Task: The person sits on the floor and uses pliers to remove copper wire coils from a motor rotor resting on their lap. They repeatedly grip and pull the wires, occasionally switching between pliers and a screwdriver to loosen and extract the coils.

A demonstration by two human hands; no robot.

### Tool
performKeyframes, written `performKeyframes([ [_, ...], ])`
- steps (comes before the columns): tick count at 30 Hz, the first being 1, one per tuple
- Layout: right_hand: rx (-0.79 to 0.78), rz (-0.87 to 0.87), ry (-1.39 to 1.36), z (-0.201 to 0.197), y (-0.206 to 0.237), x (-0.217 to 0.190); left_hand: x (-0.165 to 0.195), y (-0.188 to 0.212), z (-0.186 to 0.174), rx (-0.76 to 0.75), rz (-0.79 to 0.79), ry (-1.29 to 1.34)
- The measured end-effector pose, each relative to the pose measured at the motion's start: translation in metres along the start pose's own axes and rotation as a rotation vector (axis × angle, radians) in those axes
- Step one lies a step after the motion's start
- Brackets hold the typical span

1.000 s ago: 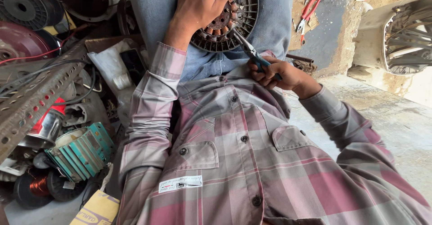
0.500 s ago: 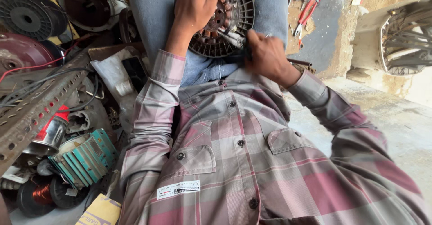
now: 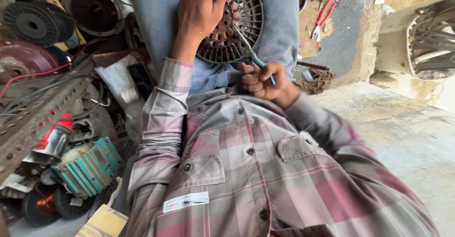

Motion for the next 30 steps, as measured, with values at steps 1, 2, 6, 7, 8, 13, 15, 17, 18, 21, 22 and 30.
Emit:
performKeyframes([
  [1, -0.198, -0.02, -0.139, 0.003, -0.001, 0.004, 0.002, 0.001, 0.002, 0.022, 0.018, -0.006],
  [2, -0.4, -0.035, -0.278, 0.006, -0.001, 0.005, 0.004, 0.001, 0.001, 0.045, 0.036, -0.02],
  [6, -0.454, -0.099, -0.13, 0.007, 0.013, -0.003, 0.008, 0.006, 0.004, 0.075, 0.059, -0.069],
  [7, -0.437, -0.144, -0.115, 0.004, 0.023, -0.011, 0.008, 0.005, 0.004, 0.053, 0.023, -0.035],
  [8, -0.373, -0.219, -0.064, 0.0, 0.035, -0.02, 0.008, 0.004, 0.004, 0.035, -0.009, 0.003],
  [13, 0.079, -0.412, 0.022, -0.018, 0.089, -0.057, 0.015, 0.006, -0.002, 0.09, -0.054, -0.078],
  [15, 0.372, -0.467, -0.002, -0.026, 0.104, -0.067, 0.021, 0.007, -0.002, 0.096, -0.109, -0.088],
  [17, 0.387, -0.435, 0.058, -0.033, 0.112, -0.077, 0.026, 0.007, -0.002, 0.099, -0.165, -0.102],
  [18, 0.389, -0.411, 0.092, -0.035, 0.114, -0.081, 0.027, 0.006, -0.003, 0.093, -0.201, -0.081],
  [21, 0.338, -0.411, 0.141, -0.033, 0.118, -0.08, 0.022, -0.001, -0.009, 0.076, -0.197, -0.054],
  [22, 0.344, -0.42, 0.185, -0.03, 0.119, -0.076, 0.019, -0.001, -0.012, 0.048, -0.147, -0.049],
  [30, 0.396, 0.015, 0.49, -0.009, 0.08, -0.032, -0.014, -0.011, -0.007, -0.175, 0.14, 0.079],
])
Point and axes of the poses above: each hand's wrist, its own y-axis away from the middle knuckle, its own z-axis out of the palm, x = y × z, the point moved 1 cm from there along -y, towards the middle knuckle, and after that the axes turned 2 degrees about z, right-handed, at the moved point
